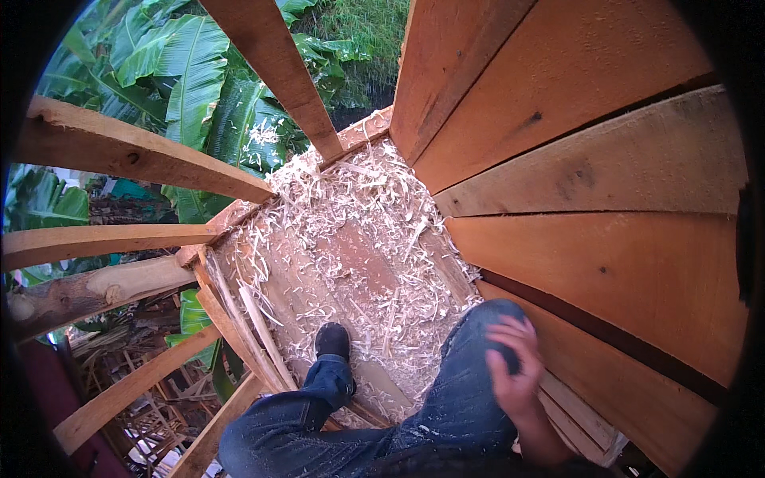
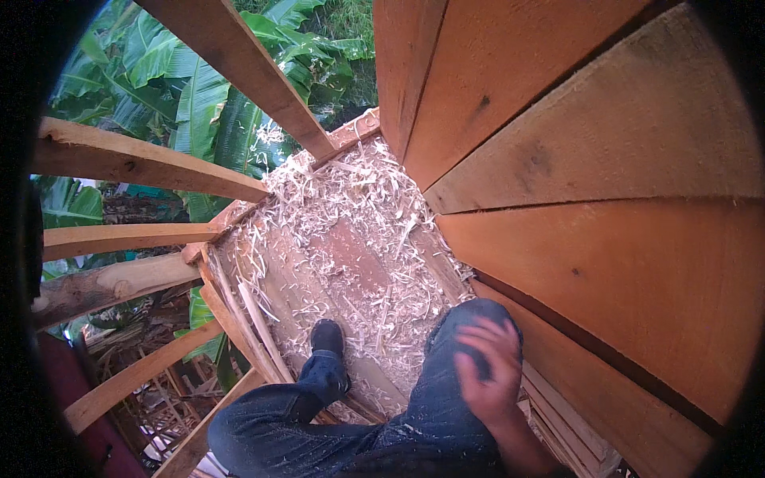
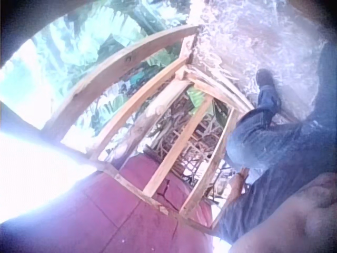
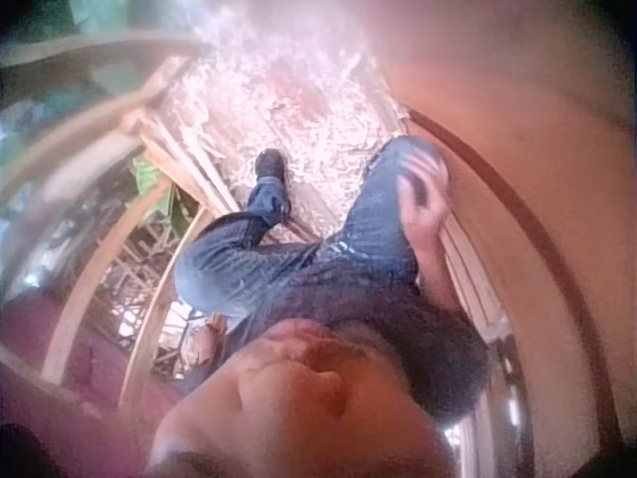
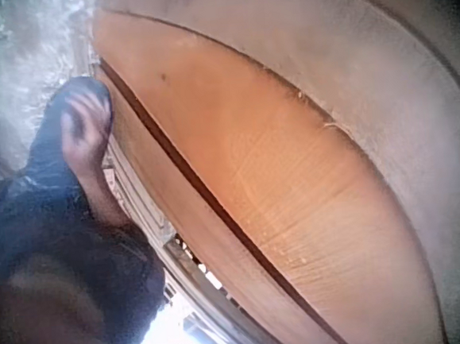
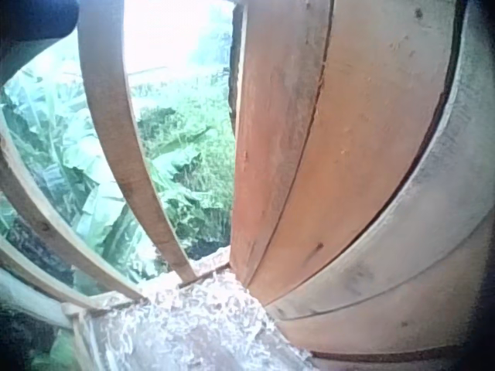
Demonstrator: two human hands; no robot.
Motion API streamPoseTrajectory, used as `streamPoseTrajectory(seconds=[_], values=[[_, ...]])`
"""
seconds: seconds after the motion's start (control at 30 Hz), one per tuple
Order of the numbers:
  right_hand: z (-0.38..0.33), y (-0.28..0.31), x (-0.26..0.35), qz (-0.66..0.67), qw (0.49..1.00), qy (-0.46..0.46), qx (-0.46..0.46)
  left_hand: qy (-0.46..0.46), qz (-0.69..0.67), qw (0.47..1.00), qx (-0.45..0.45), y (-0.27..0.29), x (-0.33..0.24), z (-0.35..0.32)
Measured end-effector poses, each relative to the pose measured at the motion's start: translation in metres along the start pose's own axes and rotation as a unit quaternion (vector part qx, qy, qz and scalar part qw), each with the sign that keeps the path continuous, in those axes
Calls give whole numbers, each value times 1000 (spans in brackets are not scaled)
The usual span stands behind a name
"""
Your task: The person removes sawdust and wood shavings from a wooden structure by hand. They gather the debris into piles and toss it out of the frame, clearing the floor area.
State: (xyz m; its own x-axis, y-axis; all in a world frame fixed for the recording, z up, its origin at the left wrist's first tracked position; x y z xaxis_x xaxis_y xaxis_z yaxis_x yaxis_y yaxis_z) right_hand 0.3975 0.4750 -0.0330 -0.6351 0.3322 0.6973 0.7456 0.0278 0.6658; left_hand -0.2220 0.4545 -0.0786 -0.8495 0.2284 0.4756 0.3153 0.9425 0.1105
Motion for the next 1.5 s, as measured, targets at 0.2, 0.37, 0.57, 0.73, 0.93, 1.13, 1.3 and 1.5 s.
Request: streamPoseTrajectory(seconds=[0.2,0.37,0.57,0.73,0.93,1.13,1.3,1.5], values=[[213,-112,26,257,958,-19,127,66,18,996,54,-98,66,-41],[310,-189,33,69,987,5,145,120,10,993,-19,-141,99,-69],[406,-240,30,-227,946,174,150,201,-232,951,46,-36,36,-109],[410,-283,29,-335,908,161,195,-19,-807,567,-163,37,-27,-151],[371,-297,-29,-303,922,148,191,-239,-585,668,-394,139,-86,-204],[314,-311,-35,-397,876,221,160,-261,-516,692,-432,146,-86,-213],[334,-270,-27,-314,890,76,323,-300,-461,712,-436,162,-98,-219],[367,-216,-64,-285,938,19,198,-312,-446,730,-413,152,-90,-220]])
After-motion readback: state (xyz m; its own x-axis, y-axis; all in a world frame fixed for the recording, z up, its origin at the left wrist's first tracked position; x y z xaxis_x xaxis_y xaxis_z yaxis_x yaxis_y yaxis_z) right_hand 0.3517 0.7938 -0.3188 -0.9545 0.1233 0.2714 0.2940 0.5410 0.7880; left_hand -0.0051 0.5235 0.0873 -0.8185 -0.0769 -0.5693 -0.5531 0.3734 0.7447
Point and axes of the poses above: each hand's wrist, its own z-axis towards the middle knuckle, its own y-axis out of the back of the hand, x = y × z, the point moved 5 cm from there along z, towards the middle knuckle, and after that the axes turned 13 degrees about x, right-handed, at the moved point
